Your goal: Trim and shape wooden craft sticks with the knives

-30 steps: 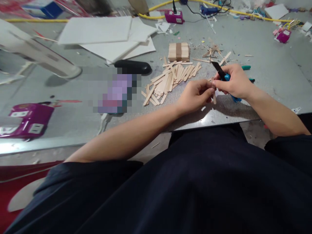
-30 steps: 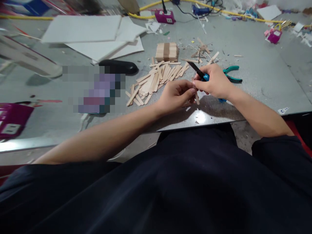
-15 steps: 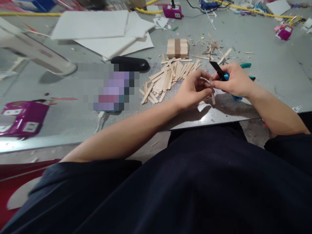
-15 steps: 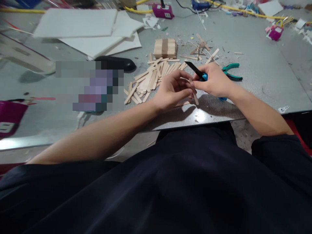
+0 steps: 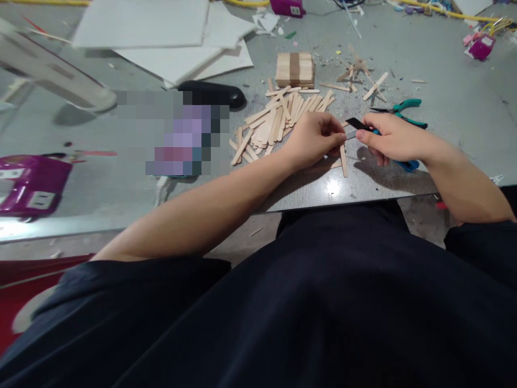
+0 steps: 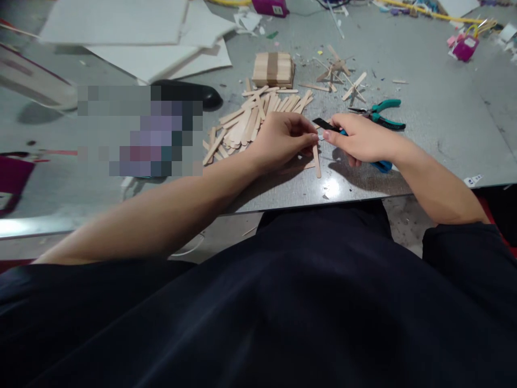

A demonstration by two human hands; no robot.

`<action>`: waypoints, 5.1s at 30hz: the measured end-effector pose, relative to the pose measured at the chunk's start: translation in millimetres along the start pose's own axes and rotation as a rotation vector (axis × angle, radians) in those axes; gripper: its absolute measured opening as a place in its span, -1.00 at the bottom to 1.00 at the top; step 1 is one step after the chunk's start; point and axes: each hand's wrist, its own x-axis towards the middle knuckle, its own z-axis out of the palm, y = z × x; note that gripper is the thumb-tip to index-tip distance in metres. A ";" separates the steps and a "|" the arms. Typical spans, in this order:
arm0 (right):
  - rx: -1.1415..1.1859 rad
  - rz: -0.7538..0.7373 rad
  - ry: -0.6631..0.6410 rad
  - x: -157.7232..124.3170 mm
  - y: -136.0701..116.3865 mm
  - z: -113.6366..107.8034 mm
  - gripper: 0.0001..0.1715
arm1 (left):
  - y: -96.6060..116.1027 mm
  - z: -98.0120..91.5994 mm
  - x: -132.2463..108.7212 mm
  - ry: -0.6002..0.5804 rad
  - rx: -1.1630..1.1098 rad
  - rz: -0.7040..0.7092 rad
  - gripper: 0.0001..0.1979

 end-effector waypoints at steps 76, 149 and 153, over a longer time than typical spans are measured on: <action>-1.127 -0.053 0.011 -15.5 -32.6 40.4 -0.37 | 38.2 -18.4 -4.6 -0.265 1.166 0.039 -0.67; -1.245 -0.063 0.163 -23.9 -31.4 39.5 -0.12 | 13.0 -36.9 11.2 -0.334 0.199 0.159 -0.64; -1.200 -0.072 0.184 -23.5 -29.4 37.9 -0.13 | 13.6 -32.4 9.8 -0.315 0.155 0.184 -0.65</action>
